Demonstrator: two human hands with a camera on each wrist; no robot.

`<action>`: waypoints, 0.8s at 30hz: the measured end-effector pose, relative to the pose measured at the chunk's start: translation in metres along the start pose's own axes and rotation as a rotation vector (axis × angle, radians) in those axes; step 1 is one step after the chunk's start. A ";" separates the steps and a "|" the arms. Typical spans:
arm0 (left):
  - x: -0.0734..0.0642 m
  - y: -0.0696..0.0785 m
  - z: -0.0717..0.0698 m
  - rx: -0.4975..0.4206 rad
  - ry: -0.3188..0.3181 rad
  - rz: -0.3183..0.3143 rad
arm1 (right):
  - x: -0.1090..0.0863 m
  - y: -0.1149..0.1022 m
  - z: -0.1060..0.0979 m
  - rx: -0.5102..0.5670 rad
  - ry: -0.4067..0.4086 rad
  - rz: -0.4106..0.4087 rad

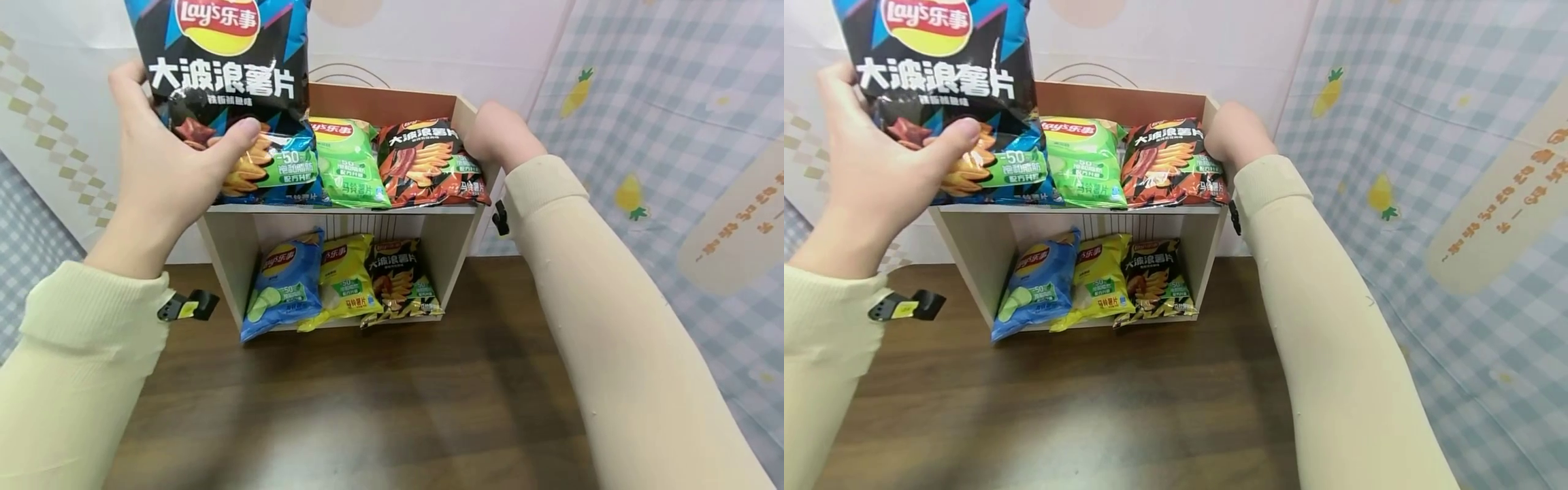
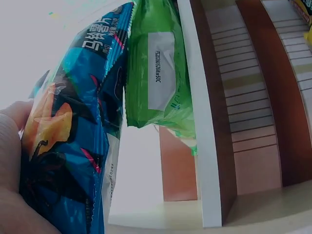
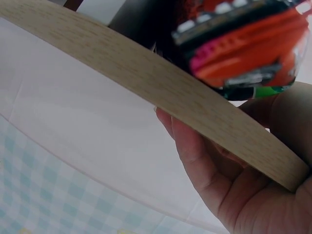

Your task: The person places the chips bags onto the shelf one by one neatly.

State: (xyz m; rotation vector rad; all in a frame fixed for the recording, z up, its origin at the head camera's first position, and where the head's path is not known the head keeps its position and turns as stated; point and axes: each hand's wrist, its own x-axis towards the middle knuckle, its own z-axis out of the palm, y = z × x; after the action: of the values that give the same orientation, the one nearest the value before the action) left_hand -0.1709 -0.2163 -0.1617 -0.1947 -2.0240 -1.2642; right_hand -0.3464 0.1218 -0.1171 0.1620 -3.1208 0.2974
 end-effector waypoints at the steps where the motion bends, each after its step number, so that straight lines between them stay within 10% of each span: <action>1: 0.003 -0.001 0.001 0.012 -0.007 -0.012 | 0.000 0.000 0.000 -0.002 0.001 -0.001; 14: 0.015 -0.012 0.017 0.331 -0.113 -0.160 | -0.001 -0.005 0.001 -0.013 -0.007 0.021; 24: 0.020 -0.032 0.028 0.471 -0.104 0.118 | -0.001 -0.004 0.001 -0.010 0.004 0.012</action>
State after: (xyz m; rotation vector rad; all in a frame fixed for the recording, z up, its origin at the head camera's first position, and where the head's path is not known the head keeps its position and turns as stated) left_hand -0.2142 -0.2140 -0.1787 -0.1534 -2.2995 -0.6911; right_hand -0.3447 0.1175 -0.1176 0.1432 -3.1198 0.2818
